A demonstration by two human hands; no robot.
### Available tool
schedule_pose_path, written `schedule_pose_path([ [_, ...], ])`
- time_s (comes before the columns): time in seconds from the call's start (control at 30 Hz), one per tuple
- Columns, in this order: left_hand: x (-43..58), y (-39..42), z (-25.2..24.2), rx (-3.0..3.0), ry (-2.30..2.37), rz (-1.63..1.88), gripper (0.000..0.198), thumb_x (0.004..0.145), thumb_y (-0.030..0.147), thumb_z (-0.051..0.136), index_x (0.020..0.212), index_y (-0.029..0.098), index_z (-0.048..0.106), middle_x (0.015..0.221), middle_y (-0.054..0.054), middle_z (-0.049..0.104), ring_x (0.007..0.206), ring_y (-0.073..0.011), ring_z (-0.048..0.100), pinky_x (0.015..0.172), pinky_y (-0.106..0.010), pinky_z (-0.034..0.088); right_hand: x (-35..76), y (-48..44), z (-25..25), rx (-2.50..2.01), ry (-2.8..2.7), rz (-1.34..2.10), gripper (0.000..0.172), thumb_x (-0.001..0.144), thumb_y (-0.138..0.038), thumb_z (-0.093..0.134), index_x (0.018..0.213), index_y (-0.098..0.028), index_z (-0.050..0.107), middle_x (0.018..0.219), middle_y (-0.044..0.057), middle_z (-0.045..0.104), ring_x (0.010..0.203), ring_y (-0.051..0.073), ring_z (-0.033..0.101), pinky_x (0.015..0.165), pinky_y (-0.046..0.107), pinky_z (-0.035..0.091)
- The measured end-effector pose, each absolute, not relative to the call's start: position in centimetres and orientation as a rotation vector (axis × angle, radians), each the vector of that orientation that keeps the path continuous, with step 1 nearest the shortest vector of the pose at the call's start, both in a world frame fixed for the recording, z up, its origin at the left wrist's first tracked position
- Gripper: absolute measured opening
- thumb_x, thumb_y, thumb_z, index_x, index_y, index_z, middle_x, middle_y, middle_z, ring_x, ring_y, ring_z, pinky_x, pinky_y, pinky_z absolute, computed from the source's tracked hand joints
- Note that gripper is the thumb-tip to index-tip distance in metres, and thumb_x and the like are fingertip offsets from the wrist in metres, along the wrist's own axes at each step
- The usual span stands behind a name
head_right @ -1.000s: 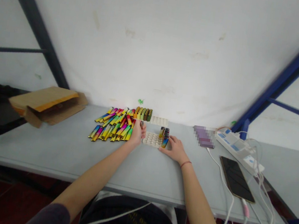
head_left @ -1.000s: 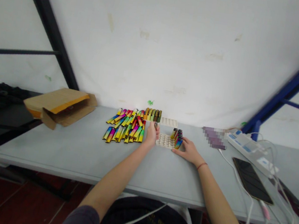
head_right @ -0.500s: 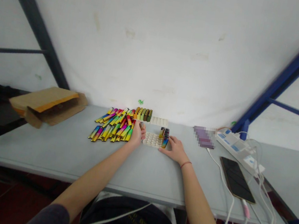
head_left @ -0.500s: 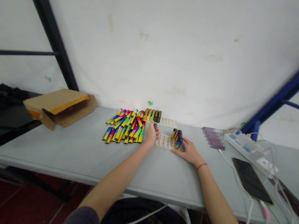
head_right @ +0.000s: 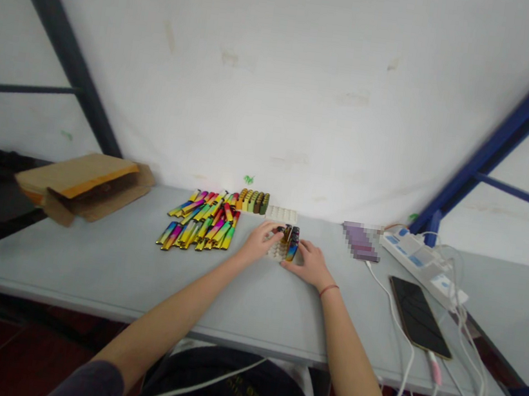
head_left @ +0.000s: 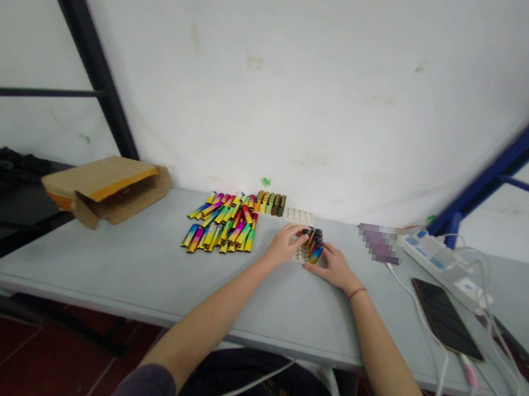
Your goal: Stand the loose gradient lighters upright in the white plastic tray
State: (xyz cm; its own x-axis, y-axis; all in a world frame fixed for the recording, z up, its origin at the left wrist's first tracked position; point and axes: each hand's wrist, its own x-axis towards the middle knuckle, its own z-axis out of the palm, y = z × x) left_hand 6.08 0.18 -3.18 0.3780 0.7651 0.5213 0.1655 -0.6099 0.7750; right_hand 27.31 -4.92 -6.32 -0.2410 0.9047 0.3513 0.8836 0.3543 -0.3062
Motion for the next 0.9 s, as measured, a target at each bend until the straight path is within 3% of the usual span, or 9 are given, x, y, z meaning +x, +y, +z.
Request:
schedule_pose_path([
  [0.2,6.1,0.2,-3.7,2.128,0.864,1.123,0.025,0.096,0.027,0.060,0.117,0.017,0.071,0.113,-0.011,0.072,0.108,-0.0230,0.067,0.102,-0.038,0.052,27.2,-5.0,-6.2,-1.584,-2.165,0.078,0.064,0.084,-0.059,0.072,0.131,-0.016,0.067,0.137,0.019,0.066,0.126,0.037,0.061,0.109,0.052,0.048],
  [0.33,6.1,0.2,-3.4,2.187,0.975,1.110,0.036,0.096,0.024,0.060,0.131,0.018,0.062,0.114,-0.010,0.073,0.109,-0.0234,0.068,0.104,-0.040,0.050,27.2,-5.0,-6.2,-1.577,-2.154,0.077,0.063,0.084,-0.059,0.072,0.130,-0.017,0.067,0.135,0.018,0.066,0.125,0.037,0.062,0.108,0.052,0.049],
  [0.6,6.1,-1.0,-2.0,2.447,1.107,0.944,0.036,0.099,0.025,0.053,0.134,0.022,0.063,0.123,-0.010,0.072,0.118,-0.0263,0.064,0.107,-0.043,0.046,27.3,-5.1,-6.2,-1.563,-2.148,0.090,0.063,0.083,-0.061,0.072,0.128,-0.017,0.068,0.137,0.018,0.065,0.126,0.037,0.062,0.109,0.051,0.048],
  [0.8,2.5,-0.1,0.9,2.249,1.735,0.970,0.035,0.097,0.022,0.049,0.127,0.018,0.066,0.129,-0.019,0.067,0.124,-0.0373,0.055,0.105,-0.053,0.041,27.3,-5.1,-6.2,-1.594,-2.146,0.095,0.063,0.084,-0.063,0.070,0.129,-0.019,0.068,0.138,0.017,0.065,0.126,0.037,0.061,0.109,0.051,0.048],
  [0.9,-0.9,1.0,2.1,2.085,2.013,0.855,0.028,0.093,0.025,0.054,0.114,0.019,0.072,0.133,-0.023,0.064,0.127,-0.0428,0.051,0.102,-0.058,0.039,27.3,-5.2,-6.2,-1.597,-2.151,0.096,0.064,0.084,-0.063,0.069,0.129,-0.017,0.068,0.138,0.018,0.065,0.126,0.037,0.061,0.109,0.051,0.048],
])
